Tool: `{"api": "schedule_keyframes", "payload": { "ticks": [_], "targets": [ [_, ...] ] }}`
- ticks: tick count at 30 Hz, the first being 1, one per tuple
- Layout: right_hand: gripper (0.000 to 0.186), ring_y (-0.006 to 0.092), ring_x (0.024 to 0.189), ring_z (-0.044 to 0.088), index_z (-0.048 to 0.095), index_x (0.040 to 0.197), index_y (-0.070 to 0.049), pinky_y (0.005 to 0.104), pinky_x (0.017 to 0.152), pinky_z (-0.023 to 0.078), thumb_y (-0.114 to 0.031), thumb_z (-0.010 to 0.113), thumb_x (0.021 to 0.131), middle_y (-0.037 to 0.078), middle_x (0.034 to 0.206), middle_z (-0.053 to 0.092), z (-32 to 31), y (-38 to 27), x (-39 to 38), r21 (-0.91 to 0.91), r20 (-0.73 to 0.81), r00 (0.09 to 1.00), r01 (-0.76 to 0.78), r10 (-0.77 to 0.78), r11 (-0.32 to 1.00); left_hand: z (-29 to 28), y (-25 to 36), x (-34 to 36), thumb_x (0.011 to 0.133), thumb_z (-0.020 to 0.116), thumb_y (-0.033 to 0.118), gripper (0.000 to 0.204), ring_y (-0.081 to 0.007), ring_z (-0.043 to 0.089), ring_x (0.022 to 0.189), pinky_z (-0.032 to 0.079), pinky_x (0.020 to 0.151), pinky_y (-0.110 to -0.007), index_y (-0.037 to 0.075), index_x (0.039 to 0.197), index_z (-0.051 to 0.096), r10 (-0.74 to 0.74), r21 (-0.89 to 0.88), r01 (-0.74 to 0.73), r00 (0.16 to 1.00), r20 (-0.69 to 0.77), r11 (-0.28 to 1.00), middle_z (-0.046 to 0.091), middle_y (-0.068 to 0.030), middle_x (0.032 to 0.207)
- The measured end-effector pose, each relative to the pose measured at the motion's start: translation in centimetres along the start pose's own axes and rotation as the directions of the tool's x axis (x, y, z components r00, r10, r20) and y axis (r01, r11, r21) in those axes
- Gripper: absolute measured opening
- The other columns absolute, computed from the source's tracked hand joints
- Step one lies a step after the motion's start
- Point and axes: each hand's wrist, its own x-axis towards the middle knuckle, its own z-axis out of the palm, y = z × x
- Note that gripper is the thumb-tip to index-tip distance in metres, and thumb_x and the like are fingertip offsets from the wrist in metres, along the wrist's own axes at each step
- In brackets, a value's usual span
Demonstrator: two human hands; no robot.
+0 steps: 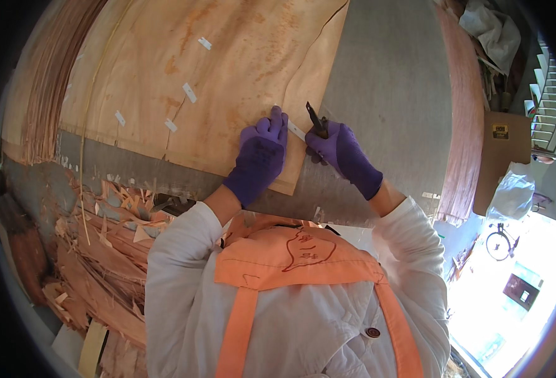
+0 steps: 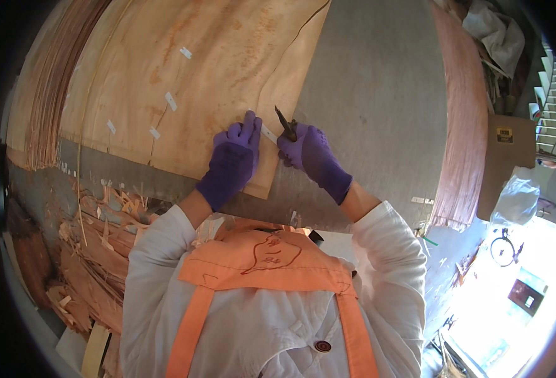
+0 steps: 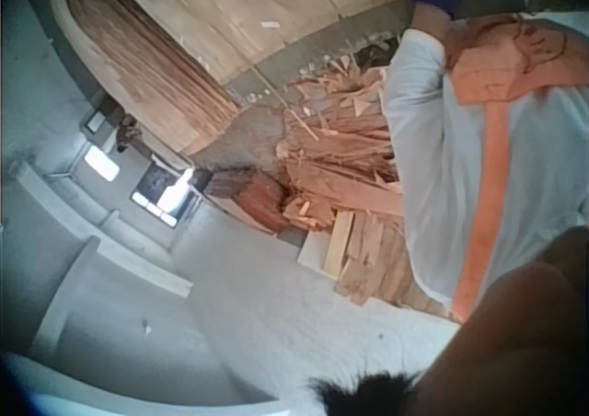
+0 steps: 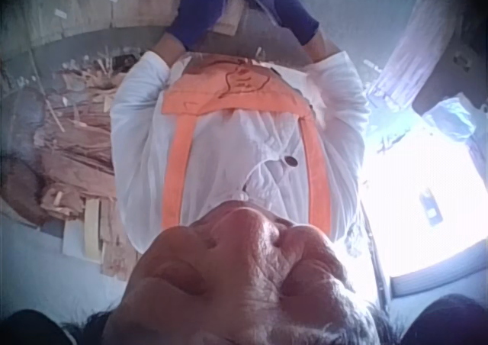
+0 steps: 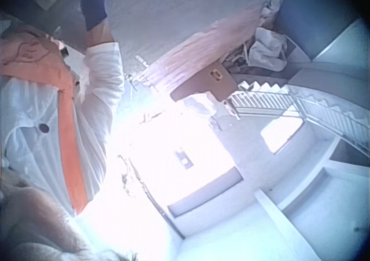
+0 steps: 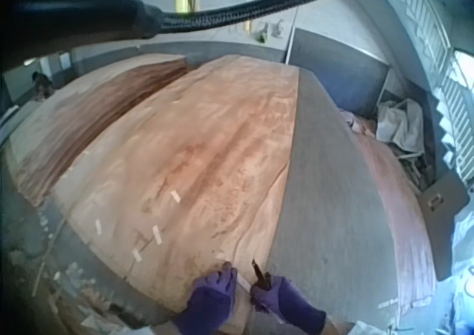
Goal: The person cuts wood veneer sheets using a utility knife and a straight edge, taping sections together and stacking the finished pieces on a workbench.
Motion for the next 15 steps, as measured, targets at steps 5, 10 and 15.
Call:
{"api": "schedule_keyframes", "payload": {
  "ticks": [5, 10, 15],
  "targets": [
    [0.016, 0.0145, 0.056, 0.059, 0.059, 0.081, 0.002, 0.0287, 0.055, 0.049, -0.014, 0.059, 0.084, 0.006, 0.064, 0.061, -2.2, -0.1, 1.4, -0.354, 0.048, 0.995, 0.098, -0.087, 0.930, -0.3, 0.0, 0.2, 0.078, 0.056, 0.022, 0.053, -0.0214, 0.051, 0.091, 0.043, 0.066, -0.036, 0.001, 0.126, 0.050, 0.058, 0.113, -0.062, 0.997, 0.042, 0.992, 0.046, -0.0131, 0.132],
    [0.018, 0.0141, 0.058, 0.059, 0.058, 0.085, 0.001, 0.0277, 0.051, 0.046, -0.017, 0.059, 0.086, 0.007, 0.069, 0.061, -5.9, -0.8, 0.8, -0.016, 0.004, 0.997, 0.075, -0.075, 0.997, -0.8, -1.3, 0.6, 0.077, 0.058, 0.019, 0.047, -0.0237, 0.052, 0.092, 0.045, 0.067, -0.038, 0.001, 0.120, 0.052, 0.125, -0.034, -0.125, 0.992, 0.001, 0.992, 0.049, -0.0129, 0.124],
    [0.023, 0.0174, 0.069, 0.063, 0.058, 0.097, 0.003, 0.0297, 0.061, 0.050, -0.017, 0.058, 0.086, 0.010, 0.083, 0.063, -8.2, -2.4, 3.3, 0.360, -0.133, 0.981, 0.178, -0.138, 0.916, -3.9, -4.5, 4.0, 0.077, 0.061, 0.017, 0.031, -0.0269, 0.055, 0.088, 0.048, 0.068, -0.041, 0.008, 0.106, 0.057, 0.262, -0.268, -0.219, 0.955, 0.139, 0.938, 0.055, -0.0082, 0.103]
  ]
}}
